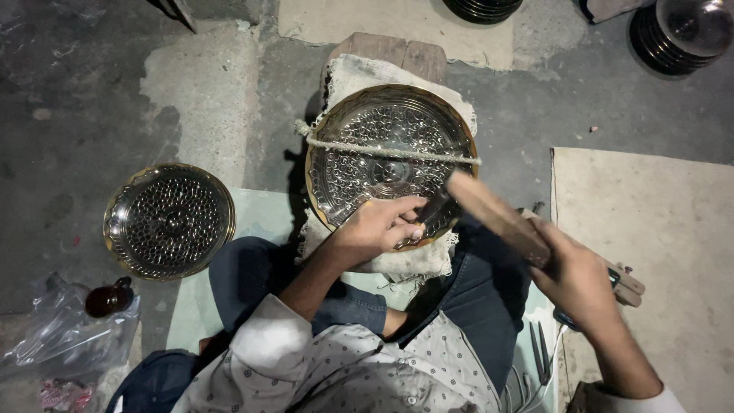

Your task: The person sits cross-legged and uses a hammer and chisel to emboss a decorative pattern into a brass plate. They repeatedly strike the chisel with the hammer, repositioning the chisel to create a textured surface across the plate.

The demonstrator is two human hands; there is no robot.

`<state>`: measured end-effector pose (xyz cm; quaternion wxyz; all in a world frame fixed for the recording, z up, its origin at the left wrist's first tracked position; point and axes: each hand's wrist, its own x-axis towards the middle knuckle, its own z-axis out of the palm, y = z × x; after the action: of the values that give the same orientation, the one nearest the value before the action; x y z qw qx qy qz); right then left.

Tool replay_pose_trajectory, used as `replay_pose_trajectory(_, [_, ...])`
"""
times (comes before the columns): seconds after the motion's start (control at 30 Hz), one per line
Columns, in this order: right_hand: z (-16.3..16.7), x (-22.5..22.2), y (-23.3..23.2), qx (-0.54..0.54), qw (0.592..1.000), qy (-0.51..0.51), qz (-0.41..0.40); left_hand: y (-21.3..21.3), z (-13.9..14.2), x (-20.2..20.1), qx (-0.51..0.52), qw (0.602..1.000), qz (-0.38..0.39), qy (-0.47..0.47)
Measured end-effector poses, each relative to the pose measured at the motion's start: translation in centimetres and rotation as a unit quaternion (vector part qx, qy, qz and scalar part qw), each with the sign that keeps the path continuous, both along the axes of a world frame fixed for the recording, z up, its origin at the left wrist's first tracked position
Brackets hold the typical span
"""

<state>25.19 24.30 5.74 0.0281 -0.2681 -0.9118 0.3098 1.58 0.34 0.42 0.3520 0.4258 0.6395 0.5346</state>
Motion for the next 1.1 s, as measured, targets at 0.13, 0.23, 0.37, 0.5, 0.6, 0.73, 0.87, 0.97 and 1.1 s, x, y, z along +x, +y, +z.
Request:
replay_pose_trajectory(0.13, [-0.2,0.0,0.2,0.084,0.995,-0.044,0.021,0.0,-0.2,0.0,-0.010,1.000,0.009,0.010])
replay_pose_trajectory(0.23, [-0.3,0.0,0.4,-0.039,0.998,0.055,0.011,0.0,-0.3,-0.1,0.000,1.000,0.007,0.008])
replay_pose_trajectory(0.37, [0.0,0.3,0.9,0.145,0.985,-0.089,-0.012,0.1,-0.3,0.2,0.003,1.000,0.016,-0.008])
replay_pose_trajectory(0.5, [0.6,0.1,1.0,-0.018,0.998,0.046,-0.046,0.0,-0.3,0.3,0.024,0.999,0.025,0.013])
replay_pose_trajectory(0.6, [1.2,0.0,0.8,0.153,0.982,-0.110,-0.033,0.1,-0.5,0.4,0.026,0.999,0.033,-0.012])
replay_pose_trajectory(0.73, [1.8,-0.1,0.9,0.209,0.974,-0.090,0.011,0.6,-0.7,0.6,0.034,0.998,0.047,-0.020])
replay_pose_trajectory(0.87, [1.5,-0.7,1.9,0.146,0.988,-0.051,0.009,0.8,-0.8,0.5,0.010,1.000,0.023,-0.003])
replay_pose_trajectory(0.97, [1.2,-1.5,2.7,-0.063,0.994,0.076,-0.037,0.8,-0.7,0.6,0.008,0.999,0.047,-0.004])
replay_pose_trajectory(1.1, [1.3,-2.3,3.0,0.065,0.992,-0.104,-0.038,0.7,-0.6,0.7,0.013,0.999,0.050,0.011])
